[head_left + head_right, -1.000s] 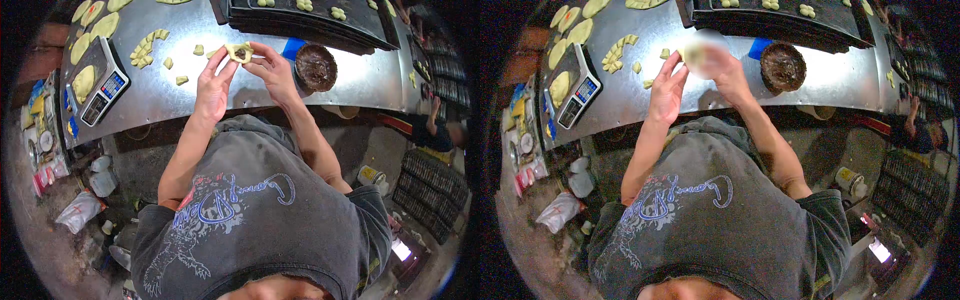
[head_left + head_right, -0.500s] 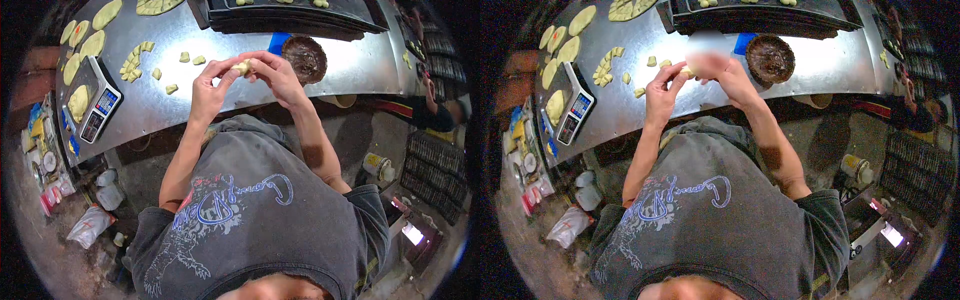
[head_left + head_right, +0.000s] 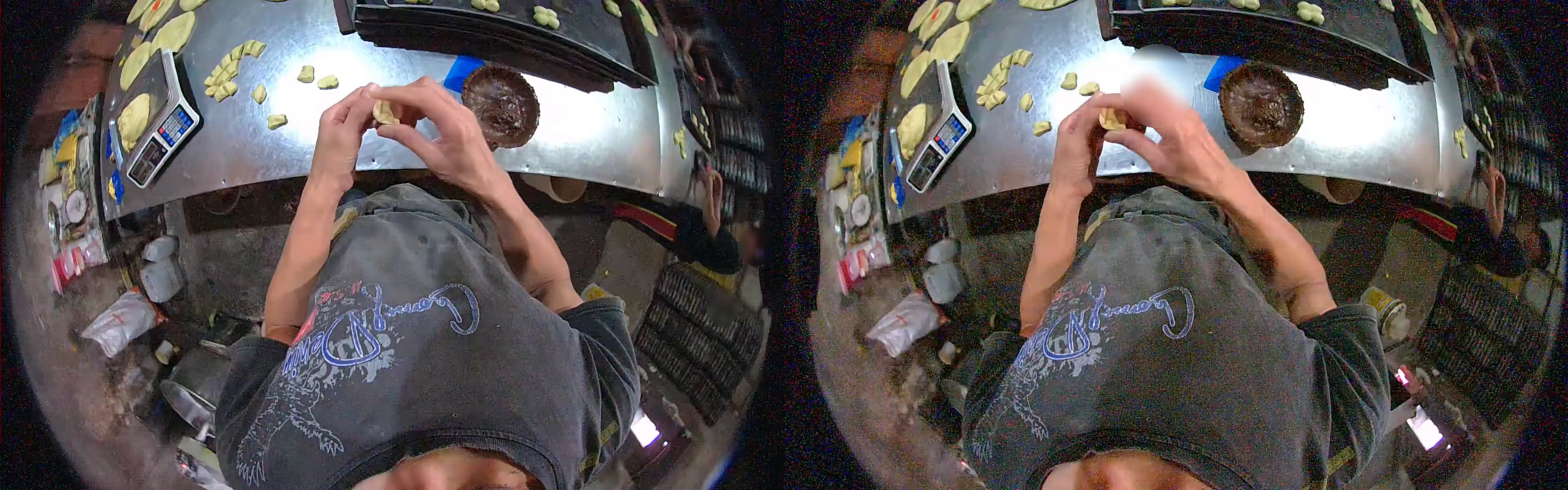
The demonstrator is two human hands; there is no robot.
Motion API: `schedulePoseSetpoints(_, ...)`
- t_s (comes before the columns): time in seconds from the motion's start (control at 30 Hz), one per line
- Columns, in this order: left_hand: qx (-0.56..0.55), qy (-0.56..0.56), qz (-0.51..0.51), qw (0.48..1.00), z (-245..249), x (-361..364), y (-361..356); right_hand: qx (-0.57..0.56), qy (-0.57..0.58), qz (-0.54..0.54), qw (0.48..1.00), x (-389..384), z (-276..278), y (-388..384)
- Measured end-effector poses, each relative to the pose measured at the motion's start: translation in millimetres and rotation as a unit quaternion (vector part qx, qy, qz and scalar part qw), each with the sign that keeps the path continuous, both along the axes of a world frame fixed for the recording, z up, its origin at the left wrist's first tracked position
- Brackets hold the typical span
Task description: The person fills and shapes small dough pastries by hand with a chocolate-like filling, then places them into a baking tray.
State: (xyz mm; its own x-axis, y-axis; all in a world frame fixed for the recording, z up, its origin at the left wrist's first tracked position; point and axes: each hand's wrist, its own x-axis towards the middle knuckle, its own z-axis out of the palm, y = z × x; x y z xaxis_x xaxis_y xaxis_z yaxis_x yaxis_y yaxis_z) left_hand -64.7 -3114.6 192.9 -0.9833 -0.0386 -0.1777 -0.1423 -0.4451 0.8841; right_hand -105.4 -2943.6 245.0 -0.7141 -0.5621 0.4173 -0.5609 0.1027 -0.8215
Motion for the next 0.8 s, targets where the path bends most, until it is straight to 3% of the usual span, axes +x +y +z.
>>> schedulePoseSetpoints(0.03, -0.016, 0.02, 0.01, 1.0, 0, 3, 3, 0.032, -0.006, 0.013, 0.999, -2, 0, 5)
schedulePoseSetpoints(0.17, -0.071, 0.108, 0.059, 0.99, 3, 16, 18, -0.001, -0.265, 0.005, 0.964, -17, -13, 14)
schedulePoseSetpoints(0.2, -0.079, 0.133, 0.075, 0.985, 2, 18, 20, -0.007, -0.241, -0.009, 0.97, -23, -26, 11)
schedulePoseSetpoints(0.27, -0.137, 0.173, 0.078, 0.972, 4, 23, 16, -0.087, -0.333, -0.001, 0.939, -24, -25, 1)
schedulePoseSetpoints(0.3, -0.14, 0.173, 0.1, 0.97, 6, 25, 19, -0.126, -0.379, 0.002, 0.917, -24, -25, -5)
schedulePoseSetpoints(0.4, -0.189, 0.133, 0.145, 0.962, 19, 31, 22, -0.14, -0.367, -0.007, 0.92, -17, -26, -23)
schedulePoseSetpoints(0.47, -0.145, 0.087, 0.162, 0.972, 13, 29, 14, -0.16, -0.342, -0.031, 0.926, -9, -29, -37)
schedulePoseSetpoints(0.57, -0.106, 0.053, 0.21, 0.97, 14, 27, 3, -0.063, -0.119, -0.096, 0.986, 2, -36, -52)
schedulePoseSetpoints(0.6, -0.092, 0.041, 0.224, 0.969, 14, 28, -2, -0.06, 0.012, -0.076, 0.995, 4, -33, -56)
schedulePoseSetpoints(0.7, -0.084, 0.022, 0.245, 0.966, 23, 26, -12, -0.05, 0.066, -0.077, 0.994, 25, -24, -70)
schedulePoseSetpoints(0.73, -0.108, 0.009, 0.221, 0.969, 26, 29, -16, -0.038, 0.001, -0.071, 0.997, 31, -27, -70)
schedulePoseSetpoints(0.8, -0.161, -0.008, 0.176, 0.971, 27, 30, -22, 0.032, 0.106, -0.085, 0.99, 19, -22, -71)
